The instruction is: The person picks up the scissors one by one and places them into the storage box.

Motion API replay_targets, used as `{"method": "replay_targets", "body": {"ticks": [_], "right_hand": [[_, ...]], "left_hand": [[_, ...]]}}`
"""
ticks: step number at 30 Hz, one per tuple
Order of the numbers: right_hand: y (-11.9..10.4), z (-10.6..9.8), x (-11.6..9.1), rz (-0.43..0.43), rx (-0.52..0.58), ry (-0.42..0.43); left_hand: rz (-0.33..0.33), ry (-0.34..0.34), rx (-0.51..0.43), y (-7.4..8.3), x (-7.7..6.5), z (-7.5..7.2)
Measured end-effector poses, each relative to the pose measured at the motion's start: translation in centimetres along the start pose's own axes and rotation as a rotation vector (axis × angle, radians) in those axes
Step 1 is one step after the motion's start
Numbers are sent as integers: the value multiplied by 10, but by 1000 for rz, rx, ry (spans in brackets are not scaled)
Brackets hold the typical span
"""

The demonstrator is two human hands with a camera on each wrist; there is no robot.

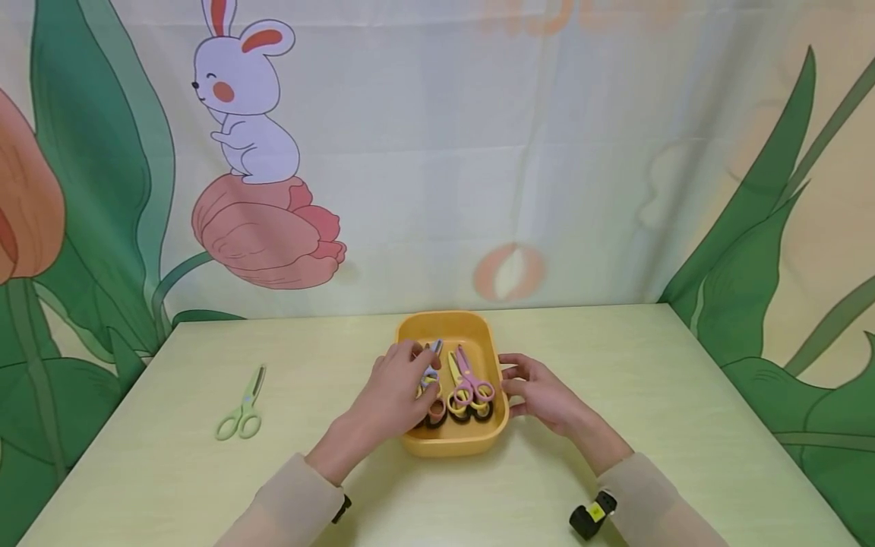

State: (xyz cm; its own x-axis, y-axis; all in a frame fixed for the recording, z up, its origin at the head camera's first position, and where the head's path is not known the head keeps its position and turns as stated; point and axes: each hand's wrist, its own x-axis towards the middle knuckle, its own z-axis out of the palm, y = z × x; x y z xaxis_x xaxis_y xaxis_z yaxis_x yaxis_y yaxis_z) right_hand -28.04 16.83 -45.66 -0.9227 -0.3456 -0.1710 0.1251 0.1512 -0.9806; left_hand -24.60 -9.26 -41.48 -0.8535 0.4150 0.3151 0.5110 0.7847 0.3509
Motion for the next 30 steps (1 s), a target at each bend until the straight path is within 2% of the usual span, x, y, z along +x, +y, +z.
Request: {"method": "replay_targets", "body": {"ticks": [6,19,26,30], "right_hand": [[-1,0,0,4,4,1],[-2,0,-1,3,4,6],[-2,1,-1,5,7,-4],[-1,0,1,6,6,-1]], "left_hand": [[-2,29,-57,-11,-10,-6],[-48,103,-49,-34,-25,-17],[-80,90,-46,-51,-37,-25],[-126,48,-38,-63,-45,-31]]}}
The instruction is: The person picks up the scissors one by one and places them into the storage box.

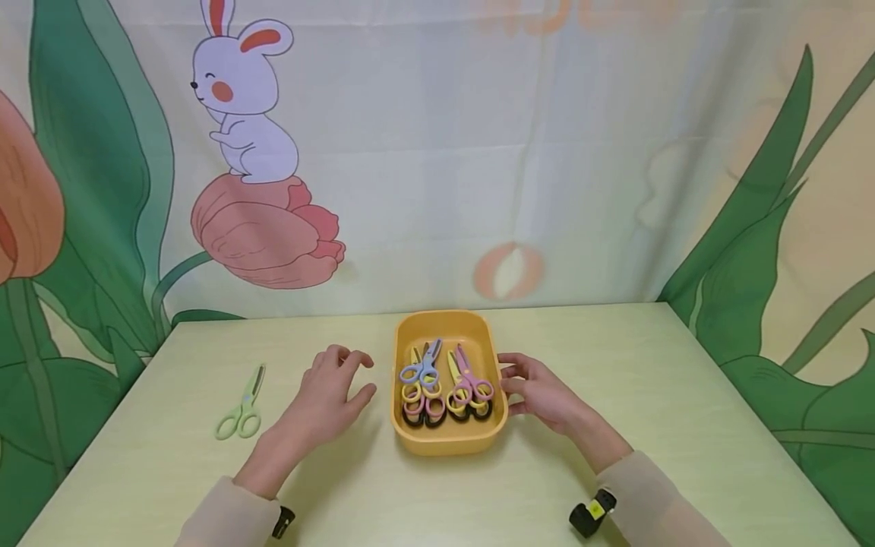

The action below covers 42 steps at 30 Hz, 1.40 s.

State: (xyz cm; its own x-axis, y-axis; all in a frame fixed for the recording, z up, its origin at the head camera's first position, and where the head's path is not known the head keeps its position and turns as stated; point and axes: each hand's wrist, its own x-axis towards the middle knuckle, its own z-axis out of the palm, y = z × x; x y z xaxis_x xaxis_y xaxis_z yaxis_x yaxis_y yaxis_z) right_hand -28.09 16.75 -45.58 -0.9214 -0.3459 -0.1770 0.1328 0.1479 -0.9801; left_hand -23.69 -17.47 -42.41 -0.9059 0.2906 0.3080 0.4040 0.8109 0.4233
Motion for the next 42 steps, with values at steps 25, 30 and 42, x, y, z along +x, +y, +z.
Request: {"method": "replay_targets", "body": {"ticks": [25,30,42], "right_hand": [[-2,2,0,7,-16,6],[-2,2,1,7,-16,1],[0,-1,2,4,-18,1]], "left_hand": [[-188,-271,144,-58,-34,-24],[-261,-341,180,-69,-37,-27],[-395,-441,239,-67,-40,-37]]}}
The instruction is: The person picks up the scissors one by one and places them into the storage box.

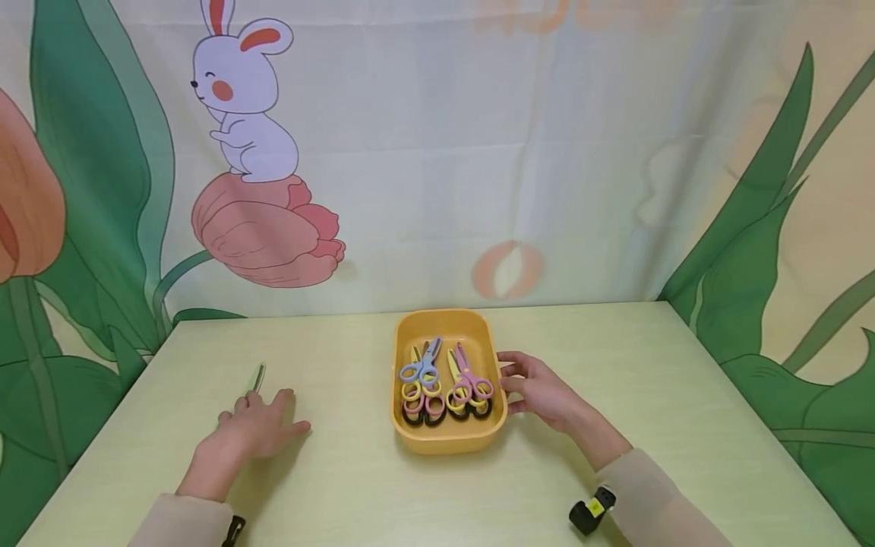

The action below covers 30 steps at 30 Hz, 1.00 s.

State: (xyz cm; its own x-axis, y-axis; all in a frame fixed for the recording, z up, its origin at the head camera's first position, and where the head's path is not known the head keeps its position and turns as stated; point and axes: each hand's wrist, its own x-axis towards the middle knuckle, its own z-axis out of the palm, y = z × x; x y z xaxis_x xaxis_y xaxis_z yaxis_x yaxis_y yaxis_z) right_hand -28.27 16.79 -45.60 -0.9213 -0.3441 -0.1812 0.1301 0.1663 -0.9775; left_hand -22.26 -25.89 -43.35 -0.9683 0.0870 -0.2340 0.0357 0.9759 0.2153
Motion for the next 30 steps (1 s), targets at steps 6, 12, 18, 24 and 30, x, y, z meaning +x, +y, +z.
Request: {"method": "replay_targets", "body": {"ticks": [6,12,18,24,30], "right_hand": [[-2,0,-2,4,-8,1],[-2,-1,-2,-1,-15,7],[-2,0,-1,3,-5,-1],[-3,1,-2,4,-5,5],[-3,1,-1,5,-8,5]], "left_hand": [[12,-11,-24,2,4,3],[47,6,-44,10,11,8],[42,25,-30,12,12,9],[-12,30,-39,5,7,2],[-40,0,-24,-1,4,-2]]}}
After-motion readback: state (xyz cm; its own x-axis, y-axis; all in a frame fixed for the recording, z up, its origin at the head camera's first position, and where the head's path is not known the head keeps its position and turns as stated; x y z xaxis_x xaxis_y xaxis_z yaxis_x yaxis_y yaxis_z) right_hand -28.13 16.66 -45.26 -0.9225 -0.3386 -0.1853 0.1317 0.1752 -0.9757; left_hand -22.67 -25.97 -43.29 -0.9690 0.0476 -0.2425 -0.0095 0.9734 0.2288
